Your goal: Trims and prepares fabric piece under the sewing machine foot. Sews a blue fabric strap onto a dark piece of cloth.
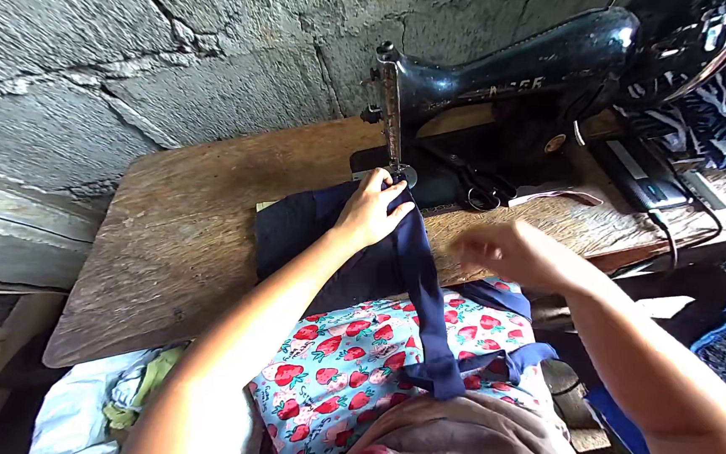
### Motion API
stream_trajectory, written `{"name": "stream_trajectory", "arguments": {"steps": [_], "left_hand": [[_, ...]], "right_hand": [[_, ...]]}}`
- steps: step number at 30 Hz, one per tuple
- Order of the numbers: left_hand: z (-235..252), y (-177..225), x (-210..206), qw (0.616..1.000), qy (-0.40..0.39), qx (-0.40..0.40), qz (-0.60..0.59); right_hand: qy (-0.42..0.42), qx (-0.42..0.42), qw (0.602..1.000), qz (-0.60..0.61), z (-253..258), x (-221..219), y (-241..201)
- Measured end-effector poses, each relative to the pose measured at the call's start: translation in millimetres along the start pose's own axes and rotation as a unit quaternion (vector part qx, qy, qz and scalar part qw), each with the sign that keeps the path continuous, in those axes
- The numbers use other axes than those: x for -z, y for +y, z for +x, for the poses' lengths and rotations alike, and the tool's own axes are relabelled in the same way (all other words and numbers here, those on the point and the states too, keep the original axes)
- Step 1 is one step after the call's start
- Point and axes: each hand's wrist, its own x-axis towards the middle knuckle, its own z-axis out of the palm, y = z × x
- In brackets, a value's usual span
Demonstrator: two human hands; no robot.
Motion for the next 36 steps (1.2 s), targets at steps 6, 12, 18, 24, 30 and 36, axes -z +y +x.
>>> {"name": "stream_trajectory", "arguments": {"steps": [6,12,18,24,30,36], "left_hand": [[0,-9,-2,1.0,-0.01,-0.012,0.02],[-1,-7,-1,1.0,-0.002,-0.006,0.013],[-7,-6,15,0.998,0.023,-0.029,0.043],[-19,-91,127,0.974,-0.082,0.203,0.054],[-30,-111,127,0.959,-0.187,0.207,-0.046],[-23,-114,124,0.971,-0.156,0.18,-0.008]], "right_hand": [[0.158,-0.186,0.901,0.359,175,34,30],[0.15,-0.183,0.88,0.411,204,49,23],[-0.021,-0.237,0.959,-0.153,178,61,17],[-0.012,-0.233,0.92,-0.313,156,43,50],[-0.001,-0.293,0.893,-0.341,139,38,13],[-0.066,-0.105,0.989,-0.084,114,33,-35]]}}
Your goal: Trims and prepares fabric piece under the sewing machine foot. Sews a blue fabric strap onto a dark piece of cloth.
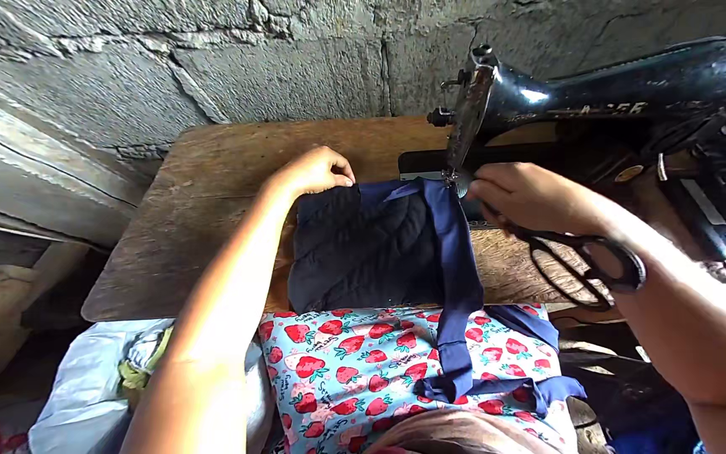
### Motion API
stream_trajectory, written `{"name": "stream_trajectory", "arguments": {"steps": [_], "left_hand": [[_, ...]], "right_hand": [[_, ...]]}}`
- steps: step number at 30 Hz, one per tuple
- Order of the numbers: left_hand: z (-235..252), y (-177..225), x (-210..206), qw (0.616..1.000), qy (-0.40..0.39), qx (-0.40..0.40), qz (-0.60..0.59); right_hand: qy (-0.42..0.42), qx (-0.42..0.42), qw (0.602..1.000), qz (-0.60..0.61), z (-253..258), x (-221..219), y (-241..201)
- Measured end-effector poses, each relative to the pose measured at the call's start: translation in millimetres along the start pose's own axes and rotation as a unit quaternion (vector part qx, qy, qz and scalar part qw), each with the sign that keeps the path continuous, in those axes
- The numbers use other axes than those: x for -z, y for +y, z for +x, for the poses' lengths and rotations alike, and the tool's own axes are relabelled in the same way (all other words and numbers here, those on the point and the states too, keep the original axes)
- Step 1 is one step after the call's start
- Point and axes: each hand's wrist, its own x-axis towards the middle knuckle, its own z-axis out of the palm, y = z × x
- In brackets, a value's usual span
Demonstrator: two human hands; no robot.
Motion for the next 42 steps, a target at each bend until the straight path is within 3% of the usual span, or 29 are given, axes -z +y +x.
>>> {"name": "stream_trajectory", "arguments": {"steps": [3,6,9,13,37,42], "left_hand": [[-4,1,1,1.0,0.016,-0.01,0.007],[-9,-7,-2,0.998,0.035,-0.048,-0.009],[-7,-17,-8,0.993,0.047,-0.105,0.007],[-6,-21,-11,0.991,0.063,-0.114,0.02],[-11,-25,-10,0.985,0.11,-0.121,-0.056],[-7,-29,-17,0.988,0.083,-0.121,-0.046]], "right_hand": [[-0.06,0.039,0.981,0.18,24,-24,-27],[-0.104,0.019,0.966,0.235,66,-46,-44],[-0.132,-0.009,0.964,0.229,100,-59,-57],[-0.163,-0.056,0.965,0.198,120,-70,-69],[-0.17,-0.11,0.965,0.166,136,-74,-78],[-0.181,-0.124,0.965,0.146,137,-72,-82]]}}
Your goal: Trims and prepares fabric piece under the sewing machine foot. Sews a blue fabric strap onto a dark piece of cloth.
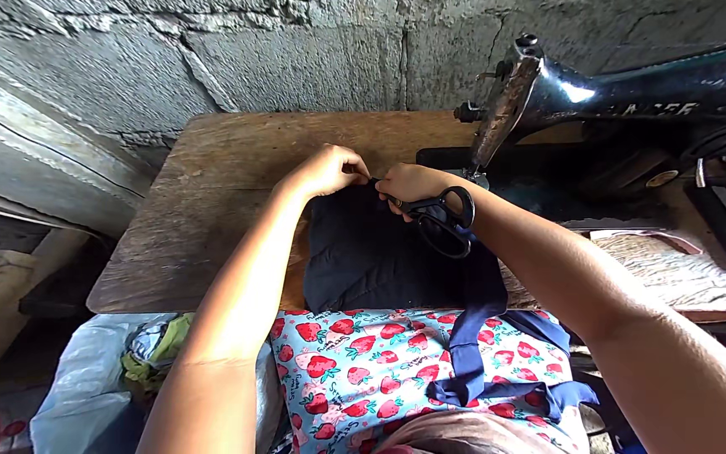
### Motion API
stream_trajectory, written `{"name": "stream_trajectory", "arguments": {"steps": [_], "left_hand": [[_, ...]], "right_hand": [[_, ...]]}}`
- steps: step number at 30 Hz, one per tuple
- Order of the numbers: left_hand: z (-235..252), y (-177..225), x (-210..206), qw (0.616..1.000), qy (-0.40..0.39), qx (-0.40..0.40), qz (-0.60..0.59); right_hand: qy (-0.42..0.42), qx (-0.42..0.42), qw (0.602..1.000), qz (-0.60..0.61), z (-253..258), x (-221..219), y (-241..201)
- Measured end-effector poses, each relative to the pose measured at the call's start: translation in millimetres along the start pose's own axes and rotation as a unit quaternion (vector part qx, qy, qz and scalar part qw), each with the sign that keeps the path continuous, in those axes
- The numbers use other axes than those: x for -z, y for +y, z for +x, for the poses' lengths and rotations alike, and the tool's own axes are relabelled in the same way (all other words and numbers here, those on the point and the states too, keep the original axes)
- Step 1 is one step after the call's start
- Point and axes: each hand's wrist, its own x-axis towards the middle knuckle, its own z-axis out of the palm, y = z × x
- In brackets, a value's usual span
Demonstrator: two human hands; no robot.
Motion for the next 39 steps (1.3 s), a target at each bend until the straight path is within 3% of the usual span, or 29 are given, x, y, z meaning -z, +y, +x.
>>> {"name": "stream_trajectory", "arguments": {"steps": [5,14,18,20,24,26,29,31,35,37,39], "left_hand": [[1,-1,-3,0.999,-0.008,-0.035,0.016],[-2,1,-1,0.999,0.034,0.018,-0.024],[-2,-1,-3,0.991,0.074,0.046,-0.103],[-1,0,0,0.985,0.085,0.106,-0.102],[-7,-4,23,0.94,0.156,0.295,0.068],[-18,-1,33,0.941,0.123,0.303,0.083],[-26,22,26,0.952,-0.029,0.301,0.049],[-33,40,16,0.96,-0.035,0.273,0.041],[-67,101,-21,0.984,0.136,0.039,0.104],[-84,124,-50,0.981,0.141,-0.038,0.124],[-95,131,-74,0.982,0.132,-0.058,0.119]], "right_hand": [[-0.004,0.005,1.0,0.002,3,0,0],[0.013,0.002,1.0,0.02,7,-2,2],[0.0,0.028,0.998,0.051,7,0,7],[-0.009,0.039,0.997,0.065,7,1,11],[0.0,0.053,0.996,0.077,4,4,15],[0.017,0.056,0.996,0.065,-7,11,13],[0.04,0.067,0.996,0.034,-29,25,13],[0.066,0.078,0.995,0.02,-46,32,16],[0.095,0.12,0.988,0.0,-83,34,33],[0.074,0.145,0.987,-0.015,-96,27,45],[0.064,0.139,0.987,-0.052,-103,12,55]]}}
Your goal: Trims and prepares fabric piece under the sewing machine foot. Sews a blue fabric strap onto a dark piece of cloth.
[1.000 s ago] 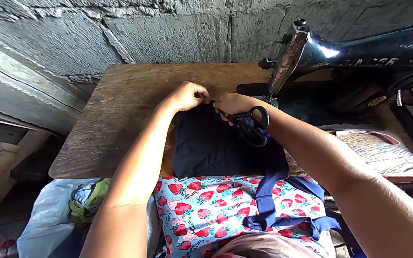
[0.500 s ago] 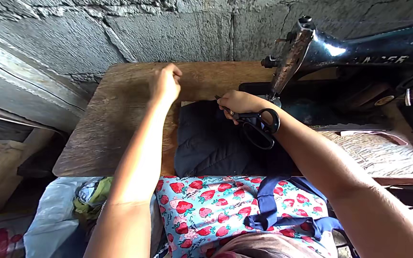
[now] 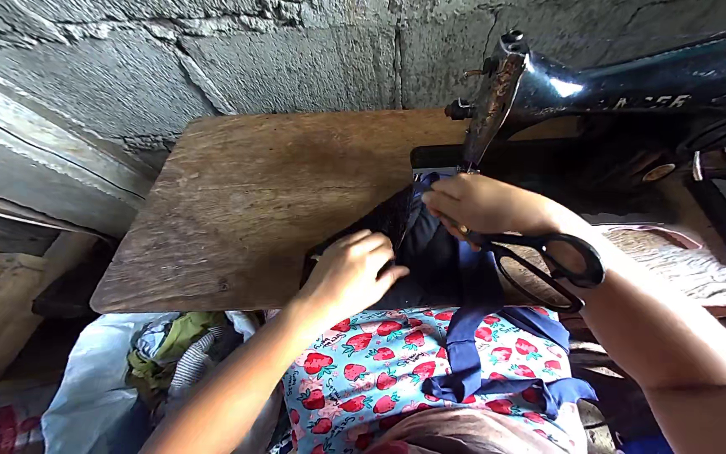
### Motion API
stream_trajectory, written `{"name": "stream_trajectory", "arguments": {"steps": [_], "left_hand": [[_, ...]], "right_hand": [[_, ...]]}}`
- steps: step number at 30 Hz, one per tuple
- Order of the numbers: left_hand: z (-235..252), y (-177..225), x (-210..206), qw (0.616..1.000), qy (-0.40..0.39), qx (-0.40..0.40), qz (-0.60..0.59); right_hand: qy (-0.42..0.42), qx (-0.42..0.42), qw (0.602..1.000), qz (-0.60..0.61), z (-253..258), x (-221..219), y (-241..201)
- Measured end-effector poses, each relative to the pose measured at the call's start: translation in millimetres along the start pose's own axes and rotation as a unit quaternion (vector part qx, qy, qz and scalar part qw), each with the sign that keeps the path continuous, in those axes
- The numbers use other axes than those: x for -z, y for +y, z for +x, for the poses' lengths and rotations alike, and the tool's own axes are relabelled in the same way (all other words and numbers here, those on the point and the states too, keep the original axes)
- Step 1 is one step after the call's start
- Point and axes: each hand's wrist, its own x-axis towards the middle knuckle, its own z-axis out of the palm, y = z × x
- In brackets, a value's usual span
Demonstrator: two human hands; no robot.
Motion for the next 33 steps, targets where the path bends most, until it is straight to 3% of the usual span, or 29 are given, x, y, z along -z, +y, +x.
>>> {"name": "stream_trajectory", "arguments": {"steps": [2,6,9,13,22,33], "left_hand": [[-5,1,-6,0.999,0.019,0.027,-0.019],[6,1,0,0.983,0.027,0.171,-0.062],[19,7,-1,0.976,0.016,0.214,-0.028],[30,16,-10,0.976,0.003,0.218,0.03],[23,7,-19,0.979,0.059,0.193,-0.021],[20,4,-19,0.983,0.05,0.175,-0.036]], "right_hand": [[-0.021,-0.016,0.999,-0.044,-3,-13,6],[-0.062,-0.03,0.996,-0.063,-2,-26,15],[-0.067,-0.038,0.994,-0.082,-1,-29,13],[-0.065,-0.039,0.993,-0.088,3,-32,14],[-0.08,-0.012,0.995,-0.063,12,-31,13],[-0.065,0.0,0.99,-0.128,15,-35,4]]}}
